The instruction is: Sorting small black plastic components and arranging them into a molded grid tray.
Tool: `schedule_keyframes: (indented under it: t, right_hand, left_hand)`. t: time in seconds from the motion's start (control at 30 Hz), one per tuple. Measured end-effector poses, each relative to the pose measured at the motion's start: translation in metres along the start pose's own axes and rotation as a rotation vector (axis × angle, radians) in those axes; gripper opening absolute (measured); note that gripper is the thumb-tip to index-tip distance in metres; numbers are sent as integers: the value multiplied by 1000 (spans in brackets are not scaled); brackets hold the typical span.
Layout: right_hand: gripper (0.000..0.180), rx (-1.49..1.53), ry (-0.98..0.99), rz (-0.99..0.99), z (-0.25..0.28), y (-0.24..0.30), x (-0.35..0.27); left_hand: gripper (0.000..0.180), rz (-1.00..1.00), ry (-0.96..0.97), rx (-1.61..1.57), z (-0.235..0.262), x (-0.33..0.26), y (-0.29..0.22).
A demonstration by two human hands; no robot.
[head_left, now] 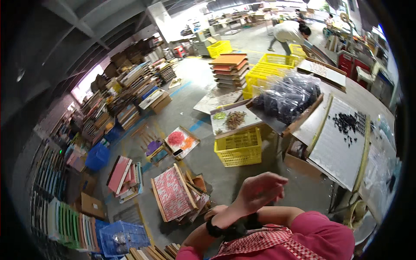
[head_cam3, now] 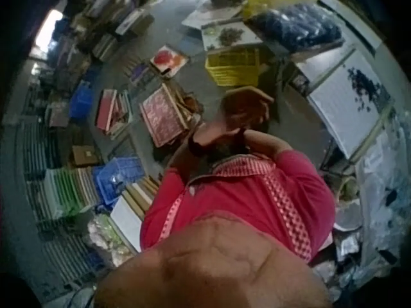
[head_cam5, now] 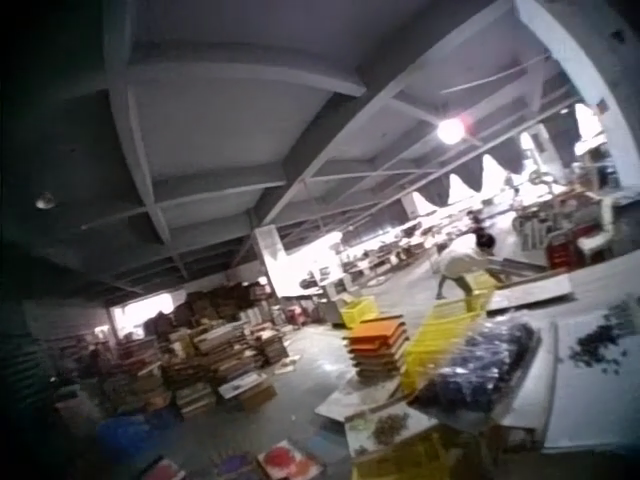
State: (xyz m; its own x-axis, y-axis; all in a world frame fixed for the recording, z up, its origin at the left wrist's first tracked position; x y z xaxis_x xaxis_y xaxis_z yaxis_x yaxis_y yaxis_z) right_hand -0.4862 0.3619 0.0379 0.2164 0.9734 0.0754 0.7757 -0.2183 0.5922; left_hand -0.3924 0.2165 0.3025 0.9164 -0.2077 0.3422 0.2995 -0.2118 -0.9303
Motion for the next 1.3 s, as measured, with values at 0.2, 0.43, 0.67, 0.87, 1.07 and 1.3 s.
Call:
schedule_keyframes:
  t: [0.2,0.43,0.67,0.87,1.07,1.3]
  right_hand:
    - [28,-97,-209,245,108,68,-163]
    - [28,-326,-405,428,107,141,-210]
    - [28,-692,-411,400,103,232,-139]
    - [23,-1283,-856,345,81,325,-184]
    - [26,-1370,-1244,-45,97,365,-304]
    - [40,-1614,-1454,-310,147,454,-474]
  left_hand:
    - [19,-83,183,-697,-66,61,15]
    - [15,120,354,-837,-101,87,75]
    - [13,-85,746,-554,-71,108,49]
    - [14,20,485,-517,28,134,105]
    - [14,246,259,-139,71,173,194]
    - [33,210,357,278,32,260,312]
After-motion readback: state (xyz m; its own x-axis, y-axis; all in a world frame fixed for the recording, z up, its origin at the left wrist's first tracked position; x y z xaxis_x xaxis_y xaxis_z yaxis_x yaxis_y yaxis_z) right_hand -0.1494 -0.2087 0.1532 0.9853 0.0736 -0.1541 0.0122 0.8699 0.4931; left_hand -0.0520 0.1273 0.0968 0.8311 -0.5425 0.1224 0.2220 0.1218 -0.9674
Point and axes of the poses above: each hand's wrist, its own x-axis towards the middle knuckle, its own z-axis out of the back of the hand, y = z × x, the point moved 8 cm from there along x, towards the middle knuckle, and after that the axes turned 7 degrees about -z, right-handed, at the moved point
